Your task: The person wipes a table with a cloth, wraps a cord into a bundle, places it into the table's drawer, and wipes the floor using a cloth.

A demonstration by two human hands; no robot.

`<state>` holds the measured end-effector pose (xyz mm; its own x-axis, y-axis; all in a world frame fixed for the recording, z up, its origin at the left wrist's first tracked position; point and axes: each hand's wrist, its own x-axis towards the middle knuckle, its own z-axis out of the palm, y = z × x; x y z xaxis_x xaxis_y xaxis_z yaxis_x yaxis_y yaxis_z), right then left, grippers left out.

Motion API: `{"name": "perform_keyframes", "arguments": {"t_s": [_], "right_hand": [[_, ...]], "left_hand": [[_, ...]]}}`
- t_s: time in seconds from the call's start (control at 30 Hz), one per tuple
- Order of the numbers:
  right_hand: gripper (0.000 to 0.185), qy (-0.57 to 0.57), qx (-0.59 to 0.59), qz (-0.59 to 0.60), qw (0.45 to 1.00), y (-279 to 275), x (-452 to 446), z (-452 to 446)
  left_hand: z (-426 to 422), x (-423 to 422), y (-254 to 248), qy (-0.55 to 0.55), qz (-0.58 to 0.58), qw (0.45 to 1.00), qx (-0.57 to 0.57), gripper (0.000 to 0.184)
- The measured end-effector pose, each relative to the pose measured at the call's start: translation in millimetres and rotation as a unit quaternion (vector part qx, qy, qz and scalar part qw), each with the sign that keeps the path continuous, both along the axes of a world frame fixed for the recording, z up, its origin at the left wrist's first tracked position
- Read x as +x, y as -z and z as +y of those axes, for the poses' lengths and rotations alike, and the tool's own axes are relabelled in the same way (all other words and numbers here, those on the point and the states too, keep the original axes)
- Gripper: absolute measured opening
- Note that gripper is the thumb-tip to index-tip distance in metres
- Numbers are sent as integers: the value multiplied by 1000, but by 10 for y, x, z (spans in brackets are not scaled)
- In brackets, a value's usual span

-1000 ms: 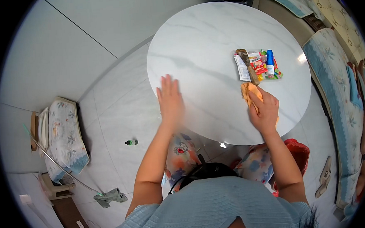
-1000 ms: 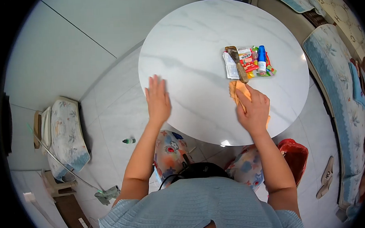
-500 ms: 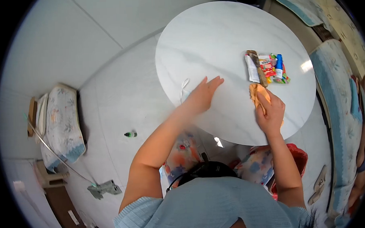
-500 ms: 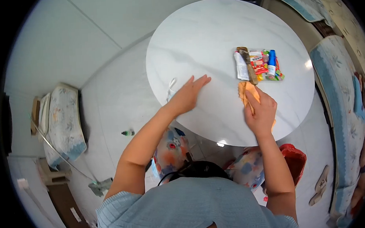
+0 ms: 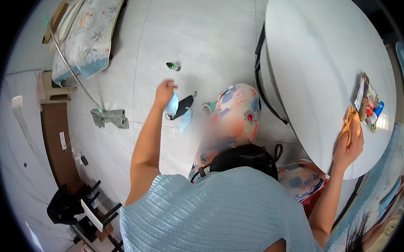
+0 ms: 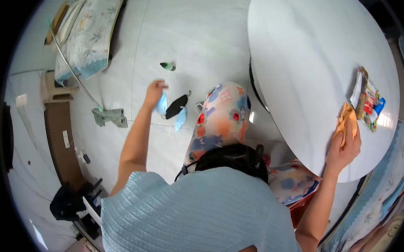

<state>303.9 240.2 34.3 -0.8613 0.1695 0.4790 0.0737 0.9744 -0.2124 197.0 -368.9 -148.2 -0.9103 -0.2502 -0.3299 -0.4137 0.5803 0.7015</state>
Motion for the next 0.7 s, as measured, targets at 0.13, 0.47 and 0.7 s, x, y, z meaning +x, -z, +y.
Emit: {"name": "perform_keyframes", "arguments": {"t_s": [0.13,0.47,0.7], "right_hand": [[39,-10,-16,-16,1000,44,-6,38],[37,-17,0,-54,998,98,-17,22],[38,9,20,-86,996,138,-21,33]], "left_hand": [[-288,1158,944,-20,-158,981,-114,30],[129,1523,2008,-53,-245,955,-159,50],[417,1550,2077,-91,-287,931,-207,41]]}}
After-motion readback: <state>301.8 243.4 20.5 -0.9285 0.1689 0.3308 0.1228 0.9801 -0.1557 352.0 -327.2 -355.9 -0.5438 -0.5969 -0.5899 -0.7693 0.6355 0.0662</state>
